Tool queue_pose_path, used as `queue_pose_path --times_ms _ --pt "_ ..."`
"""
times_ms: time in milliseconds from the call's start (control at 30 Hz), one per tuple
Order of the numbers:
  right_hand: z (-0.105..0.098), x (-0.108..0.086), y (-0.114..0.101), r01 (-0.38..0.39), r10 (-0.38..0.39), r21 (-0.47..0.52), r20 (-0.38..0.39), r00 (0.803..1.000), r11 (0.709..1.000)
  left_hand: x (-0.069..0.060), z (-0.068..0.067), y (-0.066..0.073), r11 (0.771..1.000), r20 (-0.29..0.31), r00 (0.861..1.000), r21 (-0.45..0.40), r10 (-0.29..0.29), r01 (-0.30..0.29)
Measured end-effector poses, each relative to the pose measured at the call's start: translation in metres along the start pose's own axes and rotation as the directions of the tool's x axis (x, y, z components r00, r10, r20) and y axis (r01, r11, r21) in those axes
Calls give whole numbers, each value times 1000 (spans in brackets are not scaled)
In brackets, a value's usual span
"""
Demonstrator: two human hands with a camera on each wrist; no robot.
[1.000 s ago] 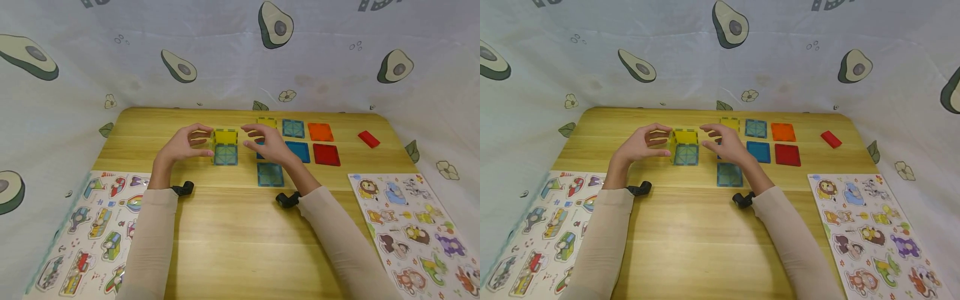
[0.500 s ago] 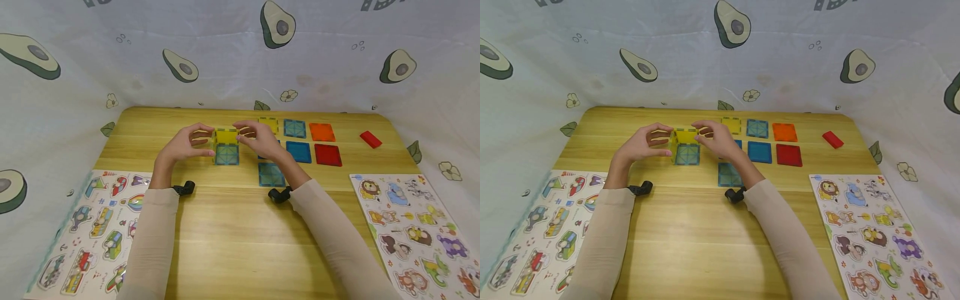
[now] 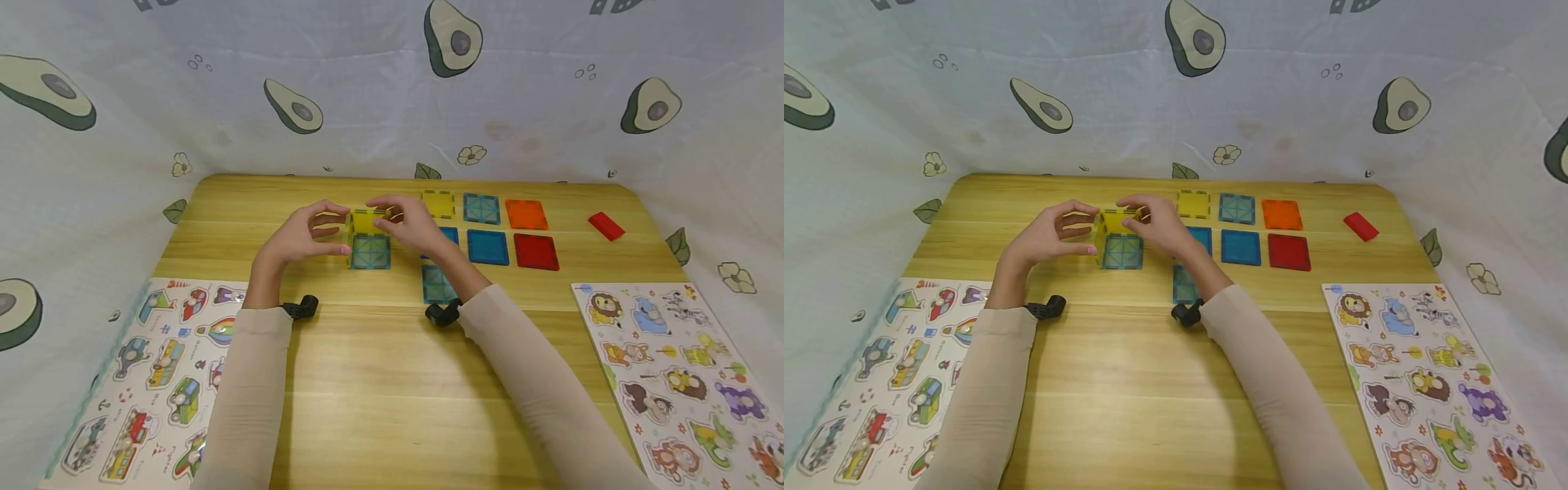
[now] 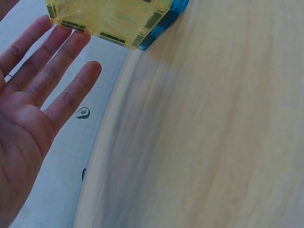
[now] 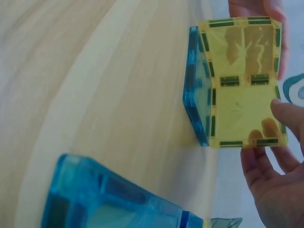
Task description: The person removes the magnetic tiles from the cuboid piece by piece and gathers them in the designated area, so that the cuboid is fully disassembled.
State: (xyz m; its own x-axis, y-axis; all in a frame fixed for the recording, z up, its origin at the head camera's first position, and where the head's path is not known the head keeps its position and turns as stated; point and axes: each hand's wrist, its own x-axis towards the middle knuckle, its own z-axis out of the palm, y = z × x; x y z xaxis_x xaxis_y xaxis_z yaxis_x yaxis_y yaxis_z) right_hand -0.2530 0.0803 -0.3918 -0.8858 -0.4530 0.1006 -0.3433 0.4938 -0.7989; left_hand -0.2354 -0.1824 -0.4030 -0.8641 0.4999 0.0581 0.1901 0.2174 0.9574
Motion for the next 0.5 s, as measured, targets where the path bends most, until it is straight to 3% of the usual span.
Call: queue_pose_path --times_ms 233,367,500 --pt "8 6 -4 4 -3 -38 15 1000 999 -1 -1 -1 1000 -2 1000 -11 -10 10" --pt "9 10 -6 18 -12 -126 47 999 992 0 0 0 1000 2 1000 -17 -20 20" --pt "6 10 -6 65 -49 -247 71 996 967 -3 3 13 1000 19 1000 -21 -22 22"
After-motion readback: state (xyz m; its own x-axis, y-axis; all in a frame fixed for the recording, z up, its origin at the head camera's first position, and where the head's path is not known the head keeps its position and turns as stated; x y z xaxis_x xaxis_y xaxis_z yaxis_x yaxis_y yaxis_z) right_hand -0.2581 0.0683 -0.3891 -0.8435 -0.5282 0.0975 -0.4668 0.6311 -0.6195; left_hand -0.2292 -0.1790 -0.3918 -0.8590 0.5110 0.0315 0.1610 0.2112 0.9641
